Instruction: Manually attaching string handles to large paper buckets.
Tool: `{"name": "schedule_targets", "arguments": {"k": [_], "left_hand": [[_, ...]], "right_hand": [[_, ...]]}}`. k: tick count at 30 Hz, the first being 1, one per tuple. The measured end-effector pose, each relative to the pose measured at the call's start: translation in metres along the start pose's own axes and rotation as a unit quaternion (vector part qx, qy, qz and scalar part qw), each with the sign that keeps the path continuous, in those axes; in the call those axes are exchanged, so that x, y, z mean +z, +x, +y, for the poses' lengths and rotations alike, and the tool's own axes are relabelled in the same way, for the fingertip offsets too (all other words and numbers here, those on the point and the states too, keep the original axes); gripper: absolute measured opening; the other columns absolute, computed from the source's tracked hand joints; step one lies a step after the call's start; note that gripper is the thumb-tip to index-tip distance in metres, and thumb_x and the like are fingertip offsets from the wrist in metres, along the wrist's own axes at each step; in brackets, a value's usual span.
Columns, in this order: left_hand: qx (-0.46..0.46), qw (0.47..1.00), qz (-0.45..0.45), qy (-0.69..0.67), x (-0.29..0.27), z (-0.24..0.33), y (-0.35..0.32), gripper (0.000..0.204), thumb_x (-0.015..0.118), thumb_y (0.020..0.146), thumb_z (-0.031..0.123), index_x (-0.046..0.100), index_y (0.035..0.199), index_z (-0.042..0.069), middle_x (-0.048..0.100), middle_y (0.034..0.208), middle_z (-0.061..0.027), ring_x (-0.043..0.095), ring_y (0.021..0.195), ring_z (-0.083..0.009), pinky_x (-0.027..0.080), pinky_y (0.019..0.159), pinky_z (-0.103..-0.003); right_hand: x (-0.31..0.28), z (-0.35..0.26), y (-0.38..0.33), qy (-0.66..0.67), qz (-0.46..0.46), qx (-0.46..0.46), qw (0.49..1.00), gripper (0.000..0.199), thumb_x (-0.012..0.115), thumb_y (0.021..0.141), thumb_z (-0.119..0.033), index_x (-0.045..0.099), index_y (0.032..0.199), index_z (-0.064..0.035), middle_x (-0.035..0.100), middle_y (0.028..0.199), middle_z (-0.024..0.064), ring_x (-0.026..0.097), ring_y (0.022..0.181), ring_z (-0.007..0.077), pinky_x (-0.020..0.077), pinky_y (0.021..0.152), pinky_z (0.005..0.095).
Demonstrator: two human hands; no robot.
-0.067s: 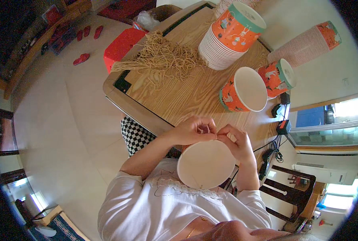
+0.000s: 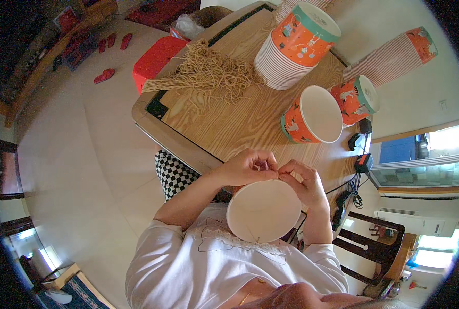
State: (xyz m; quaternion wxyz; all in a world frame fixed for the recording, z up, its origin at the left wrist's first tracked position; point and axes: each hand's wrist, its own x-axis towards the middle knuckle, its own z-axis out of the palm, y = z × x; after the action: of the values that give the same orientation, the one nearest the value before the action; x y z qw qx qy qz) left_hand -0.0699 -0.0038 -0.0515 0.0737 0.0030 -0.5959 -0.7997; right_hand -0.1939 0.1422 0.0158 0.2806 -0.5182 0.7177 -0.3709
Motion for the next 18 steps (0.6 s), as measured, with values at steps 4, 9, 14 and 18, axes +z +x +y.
{"name": "schedule_targets", "arguments": {"k": [4,9,14,18], "left_hand": [[0.020,1.000,0.006,0.010,0.000,-0.004,0.000,0.014,0.064,0.079,0.019,0.059,0.084,0.007,0.057,0.069,0.0026,0.050,0.062,-0.0028,0.040,0.055,-0.019],[0.013,1.000,-0.004,-0.003,-0.003,-0.007,0.000,0.012,0.063,0.080,0.018,0.058,0.082,0.007,0.054,0.067,0.0037,0.047,0.059,-0.0015,0.038,0.051,-0.019],[0.014,1.000,-0.005,-0.024,-0.002,-0.012,0.002,0.012,0.063,0.080,0.017,0.058,0.081,0.007,0.053,0.066,0.0041,0.046,0.059,-0.0012,0.037,0.051,-0.019],[0.049,0.998,0.004,-0.046,0.000,-0.009,0.002,0.013,0.065,0.080,0.018,0.060,0.081,0.006,0.054,0.071,0.0032,0.049,0.064,-0.0033,0.039,0.055,-0.020]], "right_hand": [[-0.002,-0.003,-0.001,-0.020,0.001,-0.013,1.000,0.007,0.063,0.077,-0.005,0.060,0.081,-0.0005,0.059,0.076,0.0092,0.058,0.070,0.0212,0.0457,0.064,0.0304],[-0.001,-0.008,-0.003,-0.060,0.018,0.006,0.998,0.009,0.064,0.076,-0.005,0.057,0.078,-0.0001,0.058,0.075,0.0091,0.058,0.070,0.0217,0.0457,0.063,0.0307],[0.002,-0.008,-0.003,-0.061,0.028,-0.033,0.997,0.010,0.065,0.075,-0.004,0.056,0.078,-0.0004,0.058,0.076,0.0097,0.059,0.072,0.0245,0.0460,0.064,0.0318],[0.003,-0.012,-0.003,-0.060,0.035,-0.034,0.997,0.010,0.064,0.075,-0.003,0.056,0.079,-0.0004,0.058,0.076,0.0101,0.059,0.072,0.0253,0.0462,0.064,0.0320]]}}
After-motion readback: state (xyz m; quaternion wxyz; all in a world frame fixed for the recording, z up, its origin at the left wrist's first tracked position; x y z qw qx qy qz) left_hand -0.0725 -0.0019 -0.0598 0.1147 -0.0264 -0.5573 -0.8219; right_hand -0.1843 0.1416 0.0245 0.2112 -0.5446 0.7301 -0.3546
